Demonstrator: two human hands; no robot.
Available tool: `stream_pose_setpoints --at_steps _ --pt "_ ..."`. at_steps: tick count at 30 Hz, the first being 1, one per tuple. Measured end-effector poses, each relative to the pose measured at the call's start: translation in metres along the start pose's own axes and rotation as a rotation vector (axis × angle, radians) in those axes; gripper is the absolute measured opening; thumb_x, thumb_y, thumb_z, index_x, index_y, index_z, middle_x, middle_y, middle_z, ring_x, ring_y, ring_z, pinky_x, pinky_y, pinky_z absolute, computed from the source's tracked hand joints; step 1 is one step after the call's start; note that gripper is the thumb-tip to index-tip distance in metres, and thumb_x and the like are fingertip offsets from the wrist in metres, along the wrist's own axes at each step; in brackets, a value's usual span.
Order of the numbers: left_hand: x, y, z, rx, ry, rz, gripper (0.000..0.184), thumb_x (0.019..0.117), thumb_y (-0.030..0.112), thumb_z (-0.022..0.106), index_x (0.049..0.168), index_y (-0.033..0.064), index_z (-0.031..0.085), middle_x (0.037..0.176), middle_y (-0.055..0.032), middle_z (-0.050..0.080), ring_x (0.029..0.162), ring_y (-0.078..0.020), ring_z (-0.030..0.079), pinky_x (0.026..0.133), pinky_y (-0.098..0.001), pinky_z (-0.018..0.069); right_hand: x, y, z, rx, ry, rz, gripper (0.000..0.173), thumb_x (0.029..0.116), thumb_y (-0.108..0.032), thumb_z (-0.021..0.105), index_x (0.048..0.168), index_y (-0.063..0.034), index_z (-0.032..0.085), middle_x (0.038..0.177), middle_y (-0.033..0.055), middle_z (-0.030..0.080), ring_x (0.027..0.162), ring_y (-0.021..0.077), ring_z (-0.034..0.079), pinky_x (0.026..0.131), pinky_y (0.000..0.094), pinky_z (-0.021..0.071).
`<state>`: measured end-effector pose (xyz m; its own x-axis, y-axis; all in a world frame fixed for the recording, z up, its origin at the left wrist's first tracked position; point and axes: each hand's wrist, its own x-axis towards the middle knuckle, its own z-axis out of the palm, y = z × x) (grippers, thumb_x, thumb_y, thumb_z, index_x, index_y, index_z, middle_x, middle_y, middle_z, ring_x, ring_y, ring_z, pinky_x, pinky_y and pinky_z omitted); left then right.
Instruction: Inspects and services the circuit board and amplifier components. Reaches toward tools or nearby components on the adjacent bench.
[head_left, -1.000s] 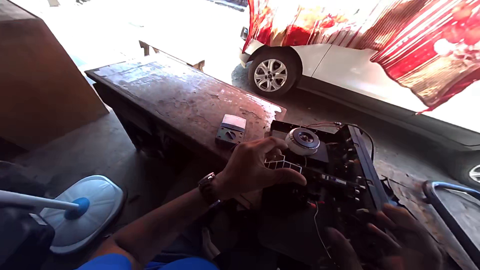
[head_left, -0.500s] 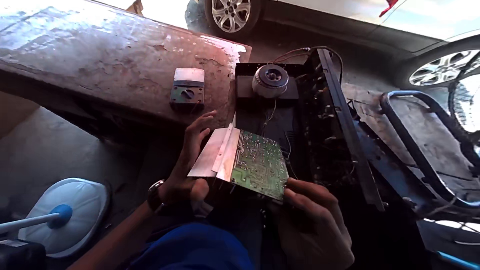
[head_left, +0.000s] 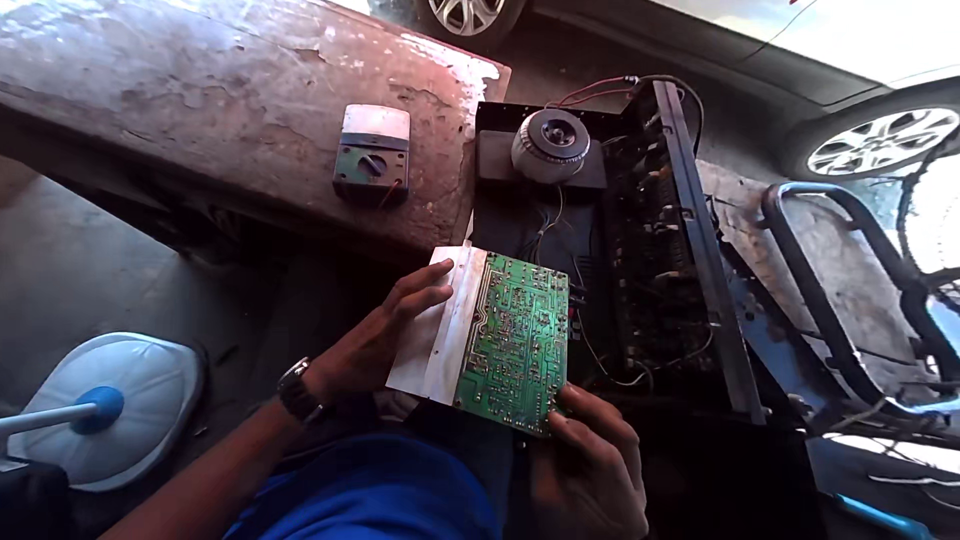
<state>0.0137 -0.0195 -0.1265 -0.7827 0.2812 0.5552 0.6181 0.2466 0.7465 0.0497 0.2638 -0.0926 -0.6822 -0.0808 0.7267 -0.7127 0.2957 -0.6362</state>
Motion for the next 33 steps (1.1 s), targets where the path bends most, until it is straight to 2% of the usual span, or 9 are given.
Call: stream_pose_setpoints --at_steps 7,10,12,14,17,23,27,31,33 --pt "0.021 -0.006 -0.006 0.145 0.148 0.193 0.027 0.1019 0.012 0.059 0.127 0.0061 0.064 0.144 -0.0133 0.056 0.144 -0.0335 0.042 0.121 -0.0494 0.0374 0.013 -0.011 -0.003 -0.003 0.018 0.0 0.034 0.0845 -0.007 0.08 0.115 -0.0199 0.073 0.126 0.0022 0.067 0.122 0.024 0.064 0.1 0.0376 0.0594" --pt "0.047 0.007 -0.017 -0.024 0.197 0.225 0.032 0.0993 0.023 0.062 0.124 0.0038 0.065 0.139 -0.0129 0.062 0.143 -0.0336 0.045 0.122 -0.0506 0.034 0.049 -0.023 -0.008 0.017 -0.019 -0.018 0.044 0.0861 -0.018 0.083 0.128 -0.02 0.069 0.132 0.0027 0.065 0.124 0.0236 0.063 0.101 0.0371 0.0587" --pt "0.075 0.015 -0.03 -0.108 0.226 0.243 0.038 0.1004 0.026 0.059 0.128 0.0005 0.059 0.138 -0.017 0.061 0.14 -0.0366 0.048 0.121 -0.0541 0.0371 0.075 -0.026 -0.005 0.072 -0.007 -0.03 0.049 0.0863 -0.017 0.083 0.133 -0.0159 0.066 0.132 0.006 0.065 0.121 0.0245 0.064 0.099 0.0381 0.0597" --pt "0.102 0.017 -0.045 -0.087 0.261 0.266 0.033 0.1004 0.014 0.062 0.127 -0.0043 0.057 0.131 -0.0188 0.065 0.13 -0.0332 0.059 0.113 -0.0523 0.0479 0.1 -0.025 0.003 0.13 0.04 -0.038 0.048 0.089 -0.014 0.08 0.135 -0.0119 0.065 0.131 0.0056 0.067 0.116 0.0232 0.067 0.097 0.0392 0.0614" --pt "0.132 0.015 -0.051 -0.023 0.333 0.182 0.036 0.0986 0.013 0.065 0.127 -0.006 0.056 0.113 -0.0088 0.069 0.105 -0.0116 0.068 0.094 -0.0336 0.0594 0.139 -0.014 0.011 0.181 0.033 0.002 0.056 0.0929 -0.008 0.073 0.144 -0.0054 0.051 0.131 0.0059 0.067 0.112 0.0217 0.07 0.096 0.0399 0.0619" --pt "0.165 -0.021 -0.031 -0.225 0.391 -0.194 0.034 0.1027 0.018 0.062 0.129 -0.0004 0.052 0.108 -0.0093 0.071 0.096 -0.0165 0.072 0.087 -0.0376 0.0629 0.171 0.014 0.026 0.204 -0.059 0.196 0.071 0.0916 -0.003 0.068 0.153 0.0059 0.033 0.145 0.0187 0.055 0.125 0.0284 0.063 0.101 0.0405 0.0592" --pt "0.177 -0.021 -0.025 -0.194 0.318 -0.358 0.041 0.0991 0.028 0.068 0.131 0.0111 0.05 0.1 -0.0067 0.072 0.084 -0.0171 0.073 0.073 -0.0379 0.063 0.148 0.011 0.021 -0.003 -0.073 0.2 0.07 0.0909 -0.013 0.072 0.148 0.0121 0.039 0.142 0.0228 0.056 0.123 0.0294 0.064 0.1 0.0388 0.06" --pt "0.208 -0.034 -0.028 -0.039 0.176 -0.398 0.079 0.0713 0.03 0.093 0.134 0.0132 0.048 0.112 -0.0052 0.07 0.101 -0.0141 0.071 0.089 -0.0408 0.0616 0.115 0.005 0.002 -0.15 -0.093 0.151 0.043 0.0918 -0.016 0.073 0.127 0.0075 0.064 0.131 0.0201 0.063 0.118 0.0269 0.066 0.094 0.0366 0.0618" --pt "0.216 -0.039 -0.026 -0.001 0.132 -0.38 0.087 0.0671 0.031 0.095 0.137 0.0142 0.047 0.112 -0.0056 0.071 0.101 -0.0141 0.071 0.089 -0.0408 0.0614 0.101 0.002 -0.011 -0.198 -0.071 0.136 0.03 0.0916 -0.014 0.073 0.119 -0.0012 0.073 0.129 0.0153 0.066 0.118 0.0247 0.066 0.094 0.0343 0.0619"
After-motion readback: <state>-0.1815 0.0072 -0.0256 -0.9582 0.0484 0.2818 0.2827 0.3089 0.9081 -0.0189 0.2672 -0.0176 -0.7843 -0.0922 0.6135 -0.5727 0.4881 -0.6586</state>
